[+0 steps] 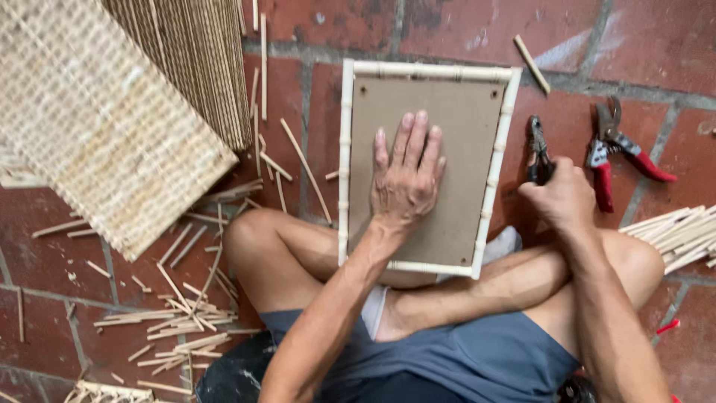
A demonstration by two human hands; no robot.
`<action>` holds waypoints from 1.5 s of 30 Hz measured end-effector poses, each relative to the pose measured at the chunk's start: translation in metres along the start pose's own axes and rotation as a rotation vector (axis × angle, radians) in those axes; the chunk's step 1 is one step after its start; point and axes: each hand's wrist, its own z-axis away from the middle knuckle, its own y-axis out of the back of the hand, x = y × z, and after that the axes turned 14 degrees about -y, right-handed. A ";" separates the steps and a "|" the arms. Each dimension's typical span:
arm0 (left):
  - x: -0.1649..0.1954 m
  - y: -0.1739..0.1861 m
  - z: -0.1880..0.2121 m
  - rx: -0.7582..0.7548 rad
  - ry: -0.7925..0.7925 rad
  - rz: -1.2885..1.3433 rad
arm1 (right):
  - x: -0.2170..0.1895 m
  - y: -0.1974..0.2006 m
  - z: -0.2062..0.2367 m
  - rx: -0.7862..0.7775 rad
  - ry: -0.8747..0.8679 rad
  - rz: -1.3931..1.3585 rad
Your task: The person sits on the floor and assembles a rectangular bamboo frame by attaching a woven mat to a cardboard backing. They use a pneumatic nail gun to secure bamboo strips around the edges and add diagonal supports, then place the finished unit into a larger bamboo structure.
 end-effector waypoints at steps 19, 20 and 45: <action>-0.010 -0.005 0.000 -0.010 0.020 0.018 | -0.330 0.058 -0.001 -0.487 0.260 0.477; -0.010 -0.005 0.000 -0.005 0.019 0.023 | -0.332 0.060 0.003 -0.485 0.264 0.396; 0.004 -0.011 0.008 0.033 0.001 -0.031 | -0.115 0.062 0.093 0.013 0.496 0.017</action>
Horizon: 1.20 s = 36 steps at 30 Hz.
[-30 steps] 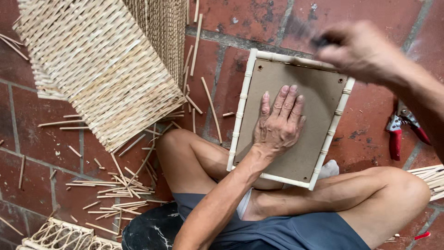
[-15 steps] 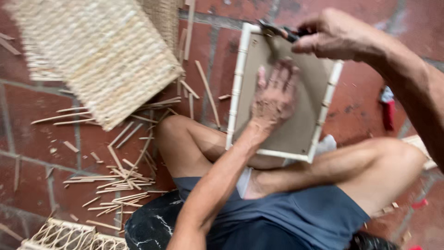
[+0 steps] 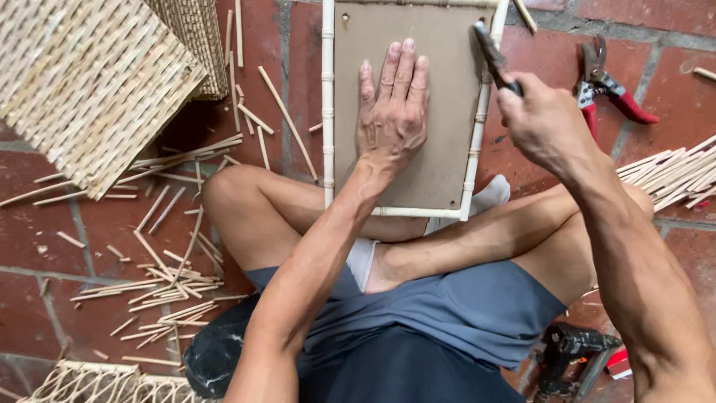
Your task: The person sits on the floor and assembles a rectangular bamboo frame by attaching a woven mat to a cardboard backing. They use a pneumatic nail gun to secure bamboo strips around the edges and add diagonal supports, then place the finished unit into a larger bamboo structure.
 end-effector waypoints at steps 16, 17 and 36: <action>-0.008 -0.003 -0.001 -0.059 -0.003 -0.081 | -0.133 -0.011 -0.069 -0.046 0.292 0.667; -0.007 -0.003 -0.001 0.049 -0.013 -0.040 | -0.138 -0.001 -0.064 0.074 0.409 0.561; -0.001 -0.013 0.011 0.076 -0.141 -0.073 | -0.011 -0.025 0.142 -0.316 0.282 0.699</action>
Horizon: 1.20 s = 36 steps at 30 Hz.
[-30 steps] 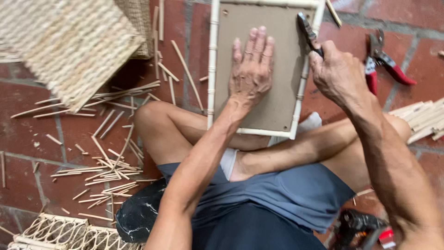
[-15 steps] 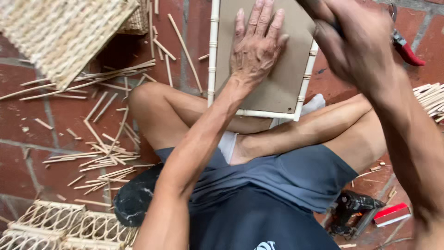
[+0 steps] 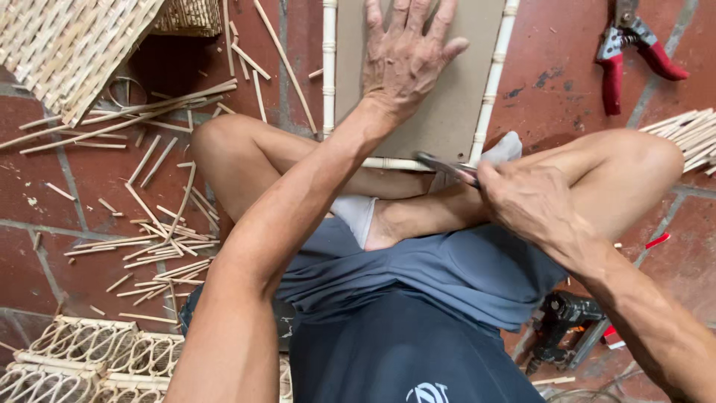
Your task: The person sits on the floor and assembles a rectangular bamboo frame by attaching a woven mat to a cardboard backing. They use a pneumatic nail gun to secure bamboo strips around the edges and add diagonal supports, then place the finished unit into a larger bamboo structure.
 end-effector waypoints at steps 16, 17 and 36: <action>0.027 0.024 -0.003 -0.013 -0.067 -0.091 | 0.125 -0.058 -0.053 0.228 -0.837 -0.299; 0.029 0.025 -0.001 -0.013 -0.068 -0.097 | 0.126 -0.069 -0.064 0.177 -0.877 -0.313; 0.022 0.026 -0.046 0.080 -0.112 -0.146 | 0.227 -0.203 0.073 0.057 -1.337 -0.659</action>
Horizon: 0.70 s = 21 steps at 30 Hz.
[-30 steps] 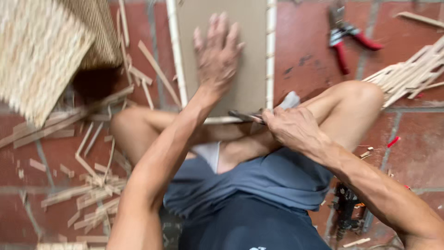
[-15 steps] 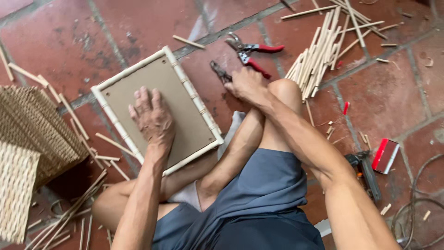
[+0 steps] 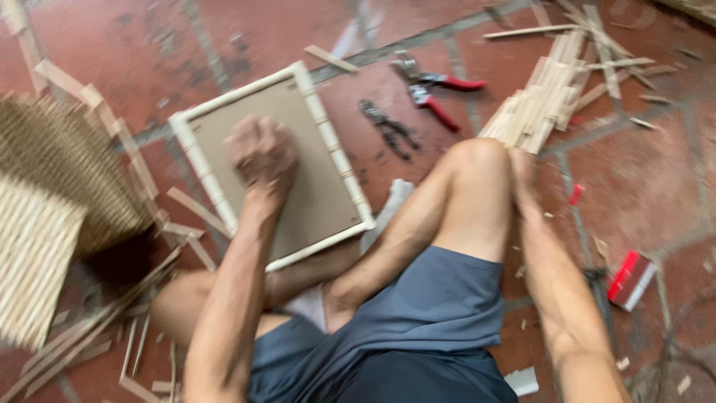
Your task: The person sits on the floor and assembles a rectangular bamboo frame by attaching a woven mat to a cardboard backing. They use a pneumatic nail gun to secure bamboo strips around the edges and add diagonal supports, then place the finished unit into a larger bamboo structure.
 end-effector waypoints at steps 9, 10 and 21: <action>-0.026 -0.012 -0.009 0.051 0.077 -0.012 | -0.009 -0.002 0.008 0.134 -0.076 -0.128; -0.028 -0.012 -0.011 0.069 0.093 -0.010 | -0.009 0.004 0.011 0.175 -0.067 -0.169; -0.044 -0.033 -0.006 -0.085 0.154 0.108 | -0.275 0.075 0.083 0.496 1.428 -0.296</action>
